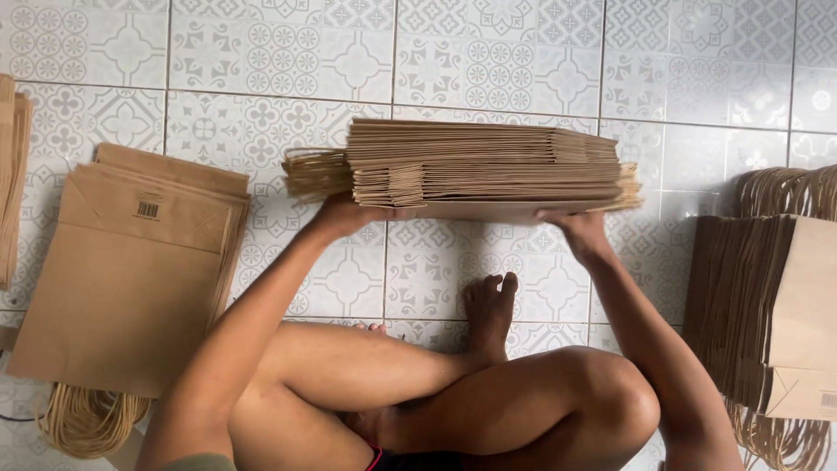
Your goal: The person is manually opening and folding paper bags to shape them before restacking them.
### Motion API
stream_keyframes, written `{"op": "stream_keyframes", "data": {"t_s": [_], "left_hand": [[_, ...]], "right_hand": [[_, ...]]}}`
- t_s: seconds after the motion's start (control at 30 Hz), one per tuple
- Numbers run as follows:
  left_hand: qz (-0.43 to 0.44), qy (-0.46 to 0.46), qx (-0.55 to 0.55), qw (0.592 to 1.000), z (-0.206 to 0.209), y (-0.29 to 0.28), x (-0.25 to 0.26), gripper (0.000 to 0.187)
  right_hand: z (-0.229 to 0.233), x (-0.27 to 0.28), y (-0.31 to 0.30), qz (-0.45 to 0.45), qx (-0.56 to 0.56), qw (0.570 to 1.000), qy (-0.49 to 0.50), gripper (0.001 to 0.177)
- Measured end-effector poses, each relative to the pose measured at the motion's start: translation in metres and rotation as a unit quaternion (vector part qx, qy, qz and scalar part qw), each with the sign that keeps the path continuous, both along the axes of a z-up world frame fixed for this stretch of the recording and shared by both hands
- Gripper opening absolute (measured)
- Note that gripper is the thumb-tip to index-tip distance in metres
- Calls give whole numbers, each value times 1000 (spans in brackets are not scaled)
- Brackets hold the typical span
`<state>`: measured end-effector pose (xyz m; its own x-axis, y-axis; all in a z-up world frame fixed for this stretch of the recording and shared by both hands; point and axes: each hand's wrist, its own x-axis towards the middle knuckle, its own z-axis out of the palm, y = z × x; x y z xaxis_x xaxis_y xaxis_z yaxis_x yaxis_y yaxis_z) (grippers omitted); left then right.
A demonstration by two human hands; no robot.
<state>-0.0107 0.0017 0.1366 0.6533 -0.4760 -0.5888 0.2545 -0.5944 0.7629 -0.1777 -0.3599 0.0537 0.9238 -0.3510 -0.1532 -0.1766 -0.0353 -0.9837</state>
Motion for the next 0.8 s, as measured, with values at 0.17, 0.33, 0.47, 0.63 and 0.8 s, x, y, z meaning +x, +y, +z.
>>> {"op": "stream_keyframes", "data": {"t_s": [0.17, 0.33, 0.47, 0.63, 0.8], "left_hand": [[-10, -13, -4, 1000, -32, 3, 12, 88], [-31, -52, -20, 998, -52, 8, 18, 82], [-44, -80, -31, 995, -70, 19, 16, 76], [-62, -119, -44, 990, -85, 24, 16, 71], [-71, -172, -60, 981, -98, 33, 18, 64]], "right_hand": [[-30, -6, -18, 81, -103, 991, 17, 60], [-22, 0, -21, 87, -127, 987, 38, 60], [-15, 5, -23, 82, -120, 987, 71, 63], [-3, 11, -16, 70, -114, 986, 94, 66], [13, 19, -7, 70, -109, 984, 122, 70]]}}
